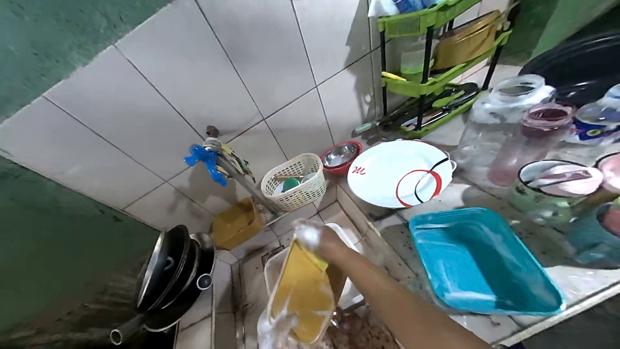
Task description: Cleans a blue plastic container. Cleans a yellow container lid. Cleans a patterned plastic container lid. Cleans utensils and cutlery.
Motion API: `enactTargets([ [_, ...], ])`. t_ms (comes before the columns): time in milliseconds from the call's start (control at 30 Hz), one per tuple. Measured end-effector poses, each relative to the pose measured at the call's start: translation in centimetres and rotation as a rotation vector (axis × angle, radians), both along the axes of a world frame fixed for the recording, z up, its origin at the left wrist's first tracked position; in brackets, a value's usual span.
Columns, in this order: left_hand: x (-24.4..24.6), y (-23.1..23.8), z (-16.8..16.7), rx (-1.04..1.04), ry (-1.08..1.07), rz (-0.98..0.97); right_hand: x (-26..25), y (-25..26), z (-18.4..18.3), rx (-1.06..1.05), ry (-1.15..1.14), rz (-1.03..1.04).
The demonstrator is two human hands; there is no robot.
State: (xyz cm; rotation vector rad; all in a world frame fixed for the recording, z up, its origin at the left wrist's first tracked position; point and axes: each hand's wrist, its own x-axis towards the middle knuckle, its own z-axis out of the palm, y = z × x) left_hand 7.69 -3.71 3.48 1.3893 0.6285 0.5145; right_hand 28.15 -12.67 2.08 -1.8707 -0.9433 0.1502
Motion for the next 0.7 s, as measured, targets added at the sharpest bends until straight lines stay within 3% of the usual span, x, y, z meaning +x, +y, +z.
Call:
enactTargets([
  [67,-0.4,0.3,-1.1,0.025,0.004,-0.053,1.6,0.1,-0.7,-0.051,0.126,0.004],
  [200,-0.6,-1.0,-1.2,-0.134,0.059,-0.053,1.8,-0.4,0.3,-0.215,0.097,-0.084],
  [333,-0.8,1.2,-2.1,-0.050,0.051,-0.314,-2.8,-0.6,2.9,-0.024,-0.379,0.025],
  [467,-1.5,1.1,-0.4,0.109,-0.025,-0.216,-7.5,0.0,4.1,0.020,-0.591,0.380],
  [567,0.6,0.3,-0.4,-0.018,-0.103,-0.126,-5.7,0.6,2.2,0.200,-0.709,0.204],
  [700,1.4,0.8,-0.4,-0.034,-0.159,-0.096,-1.0,-0.5,0.4,0.232,-0.400,-0.086],
])
